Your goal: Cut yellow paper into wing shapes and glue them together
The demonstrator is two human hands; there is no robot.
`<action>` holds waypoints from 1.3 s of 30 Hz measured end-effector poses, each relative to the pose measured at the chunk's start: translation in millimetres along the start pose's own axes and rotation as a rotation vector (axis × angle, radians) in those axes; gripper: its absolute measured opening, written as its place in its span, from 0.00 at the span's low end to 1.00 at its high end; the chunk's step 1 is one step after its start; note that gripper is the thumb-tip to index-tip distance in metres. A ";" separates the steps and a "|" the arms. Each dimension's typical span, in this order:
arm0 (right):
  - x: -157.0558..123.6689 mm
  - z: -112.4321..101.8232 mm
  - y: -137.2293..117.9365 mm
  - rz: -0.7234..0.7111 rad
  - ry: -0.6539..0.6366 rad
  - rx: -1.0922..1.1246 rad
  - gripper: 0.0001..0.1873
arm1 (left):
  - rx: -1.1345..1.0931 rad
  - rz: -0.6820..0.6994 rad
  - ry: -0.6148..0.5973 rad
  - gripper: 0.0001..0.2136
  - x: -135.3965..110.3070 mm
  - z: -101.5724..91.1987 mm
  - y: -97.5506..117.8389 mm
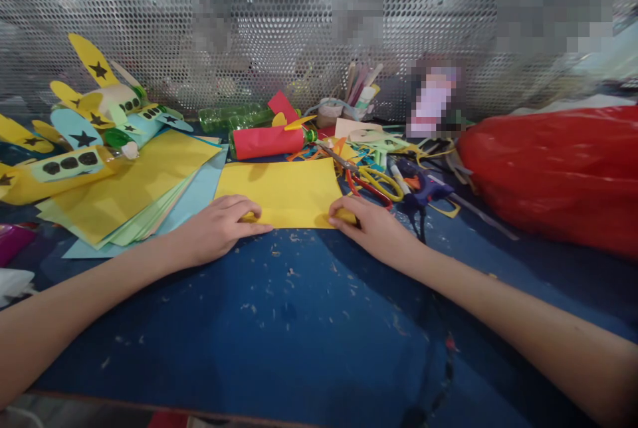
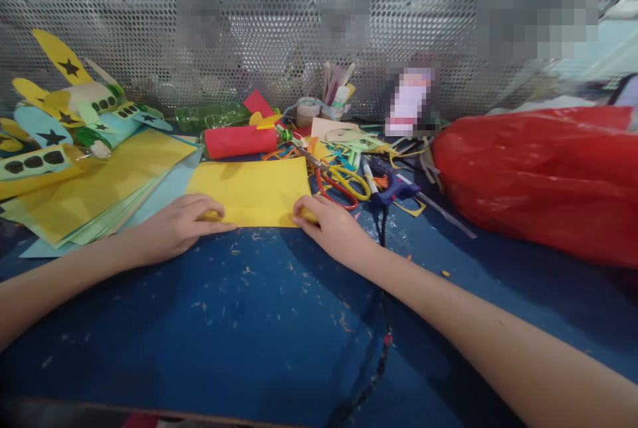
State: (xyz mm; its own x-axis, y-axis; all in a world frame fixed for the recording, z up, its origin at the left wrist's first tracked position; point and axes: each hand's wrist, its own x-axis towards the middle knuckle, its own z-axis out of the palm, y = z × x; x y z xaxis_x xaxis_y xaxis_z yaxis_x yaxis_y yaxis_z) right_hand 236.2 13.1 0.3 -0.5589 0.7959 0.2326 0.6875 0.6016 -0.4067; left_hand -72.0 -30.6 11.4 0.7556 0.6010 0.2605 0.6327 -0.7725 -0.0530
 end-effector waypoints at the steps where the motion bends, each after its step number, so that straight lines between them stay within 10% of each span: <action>1: -0.1 0.2 0.3 -0.008 0.003 -0.003 0.04 | 0.006 0.008 0.014 0.18 2.7 -0.5 4.3; 9: 0.3 0.0 2.9 -0.003 -0.009 -0.002 0.04 | 0.195 0.112 -0.044 0.14 30.7 5.9 37.8; 21: 1.2 -2.0 3.4 -0.020 -0.009 0.033 0.03 | 0.109 0.117 0.155 0.15 27.4 12.2 29.0; 39: -0.7 1.4 5.6 -0.040 0.044 -0.012 0.04 | 0.084 0.092 -0.004 0.18 32.6 7.4 29.5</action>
State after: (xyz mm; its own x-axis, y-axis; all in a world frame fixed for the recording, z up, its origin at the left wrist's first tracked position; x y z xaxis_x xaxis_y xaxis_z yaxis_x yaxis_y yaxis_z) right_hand 239.8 15.9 -3.5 -0.5654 0.7733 0.2870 0.6705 0.6335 -0.3862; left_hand -27.5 -32.3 11.2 0.8116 0.5295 0.2470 0.5727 -0.8046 -0.1569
